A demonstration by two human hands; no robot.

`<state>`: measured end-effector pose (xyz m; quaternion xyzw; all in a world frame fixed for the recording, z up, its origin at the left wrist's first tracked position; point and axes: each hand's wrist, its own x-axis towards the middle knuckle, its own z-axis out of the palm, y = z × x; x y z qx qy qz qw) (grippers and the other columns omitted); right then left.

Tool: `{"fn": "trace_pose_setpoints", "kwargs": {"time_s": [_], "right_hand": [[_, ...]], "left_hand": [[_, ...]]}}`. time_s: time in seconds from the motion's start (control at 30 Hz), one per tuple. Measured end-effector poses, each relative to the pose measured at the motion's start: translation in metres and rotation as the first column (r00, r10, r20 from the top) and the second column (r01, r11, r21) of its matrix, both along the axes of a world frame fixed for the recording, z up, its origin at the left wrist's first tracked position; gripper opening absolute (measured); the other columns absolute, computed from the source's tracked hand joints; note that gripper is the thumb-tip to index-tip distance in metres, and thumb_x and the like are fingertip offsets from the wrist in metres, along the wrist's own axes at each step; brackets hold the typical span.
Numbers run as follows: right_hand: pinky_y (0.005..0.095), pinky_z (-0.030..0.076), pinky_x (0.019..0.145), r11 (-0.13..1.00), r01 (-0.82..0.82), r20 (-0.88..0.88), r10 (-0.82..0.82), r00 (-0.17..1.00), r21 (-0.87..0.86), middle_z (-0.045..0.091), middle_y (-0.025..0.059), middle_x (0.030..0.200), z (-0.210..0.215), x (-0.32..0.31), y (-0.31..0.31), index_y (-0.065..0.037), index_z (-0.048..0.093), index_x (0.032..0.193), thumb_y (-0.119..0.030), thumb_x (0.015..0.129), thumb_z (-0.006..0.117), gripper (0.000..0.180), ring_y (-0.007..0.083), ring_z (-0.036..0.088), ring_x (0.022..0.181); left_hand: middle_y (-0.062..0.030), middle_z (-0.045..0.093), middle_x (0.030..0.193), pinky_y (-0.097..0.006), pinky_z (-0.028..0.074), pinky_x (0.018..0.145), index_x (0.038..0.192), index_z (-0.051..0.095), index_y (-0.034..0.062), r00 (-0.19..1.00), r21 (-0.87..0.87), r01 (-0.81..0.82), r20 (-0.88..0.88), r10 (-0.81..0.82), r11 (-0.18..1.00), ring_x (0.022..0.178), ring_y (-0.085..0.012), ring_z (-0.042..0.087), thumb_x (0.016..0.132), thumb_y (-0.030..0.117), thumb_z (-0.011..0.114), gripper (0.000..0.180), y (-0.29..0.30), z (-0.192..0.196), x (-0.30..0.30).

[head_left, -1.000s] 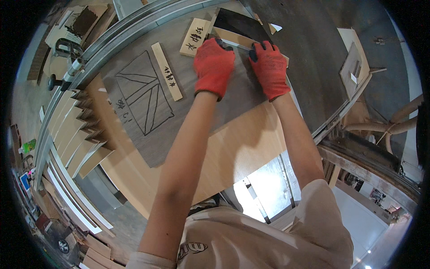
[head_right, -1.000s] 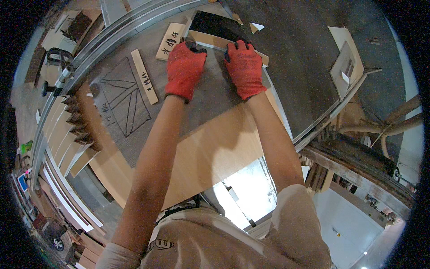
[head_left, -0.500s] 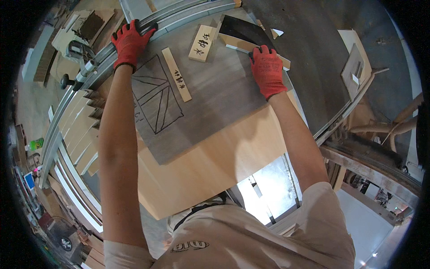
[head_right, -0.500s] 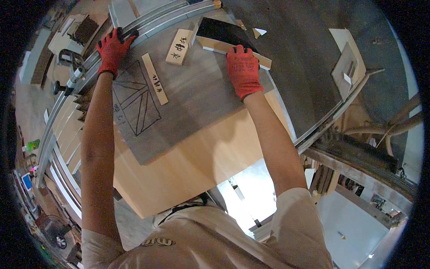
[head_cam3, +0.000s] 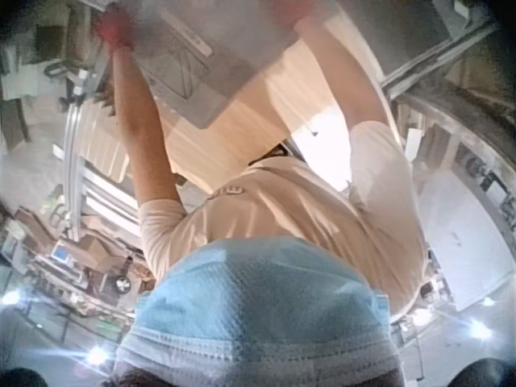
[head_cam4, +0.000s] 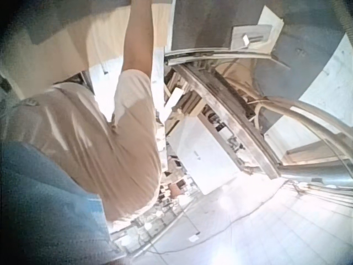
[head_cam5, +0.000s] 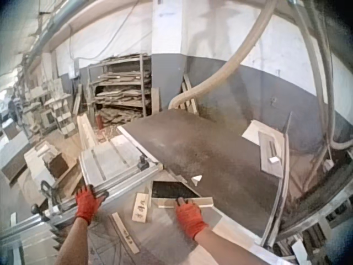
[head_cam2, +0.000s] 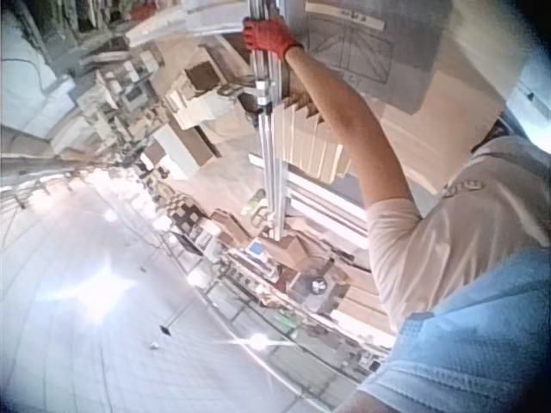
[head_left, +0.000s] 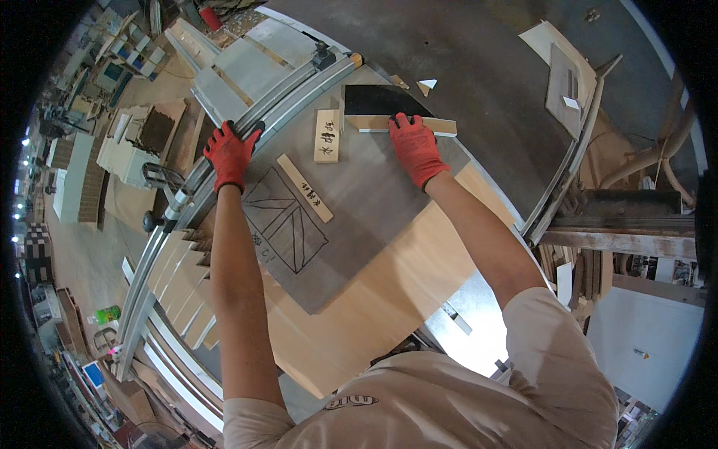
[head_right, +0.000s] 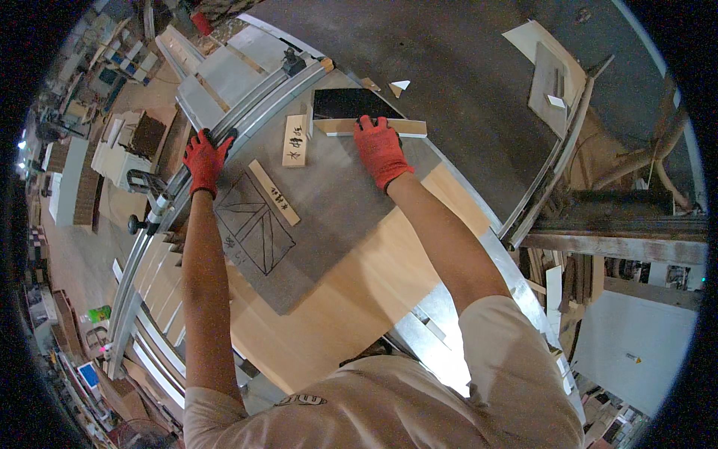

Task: The person handles several thin wooden strips, aligning them against the guide fence of a sliding table saw, and pushes them through the blade to cut them, then stacks the finished pieces.

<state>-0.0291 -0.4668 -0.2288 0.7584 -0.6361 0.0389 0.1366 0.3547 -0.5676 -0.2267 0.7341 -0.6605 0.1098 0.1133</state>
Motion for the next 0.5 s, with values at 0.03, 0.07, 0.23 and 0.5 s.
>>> {"fn": "trace_pose_setpoints", "kwargs": {"time_s": [0.03,0.07,0.23,0.5], "right_hand": [[0.0411,0.058,0.07,1.0,-0.005,-0.018,0.005,1.0,0.011,0.056,0.0137,0.112,0.0,0.002,-0.002,-0.008,0.063,0.116,-0.011,0.084,0.061,0.033,0.0324,0.059,0.102],[0.0409,0.058,0.07,0.999,-0.001,-0.048,0.003,0.999,0.042,0.056,0.0133,0.113,0.001,0.003,-0.003,-0.007,0.064,0.114,-0.011,0.084,0.061,0.031,0.0319,0.059,0.102],[0.0383,0.058,0.066,0.993,-0.016,-0.02,0.018,1.0,0.118,0.057,0.0122,0.111,0.008,0.003,-0.008,-0.002,0.062,0.113,-0.009,0.083,0.06,0.032,0.031,0.059,0.105],[0.0387,0.056,0.069,0.991,0.004,-0.023,-0.001,1.0,0.131,0.057,0.015,0.111,0.008,0.008,-0.007,-0.001,0.067,0.105,-0.009,0.083,0.06,0.024,0.0311,0.058,0.101]], "left_hand": [[-0.0173,0.055,0.126,-0.058,0.033,0.099,0.135,0.049,0.0077,1.0,-0.009,0.001,0.0,-0.001,1.0,0.116,-0.0401,0.05,0.072,0.075,0.062,0.093,-0.001,0.0,0.0],[-0.0174,0.055,0.127,-0.058,0.033,0.099,0.135,0.048,0.0079,1.0,0.0,-0.008,0.001,0.008,1.0,0.117,-0.0403,0.049,0.073,0.075,0.062,0.093,-0.001,0.001,0.001],[-0.0177,0.054,0.129,-0.059,0.033,0.1,0.135,0.048,0.0085,0.999,0.041,-0.012,-0.031,0.013,0.999,0.12,-0.0413,0.048,0.073,0.074,0.062,0.091,-0.001,0.007,-0.001],[-0.0182,0.054,0.13,-0.057,0.034,0.101,0.135,0.048,0.0088,0.999,0.057,-0.035,-0.002,0.035,0.998,0.122,-0.0414,0.048,0.074,0.073,0.063,0.089,0.002,0.015,-0.006]]}}
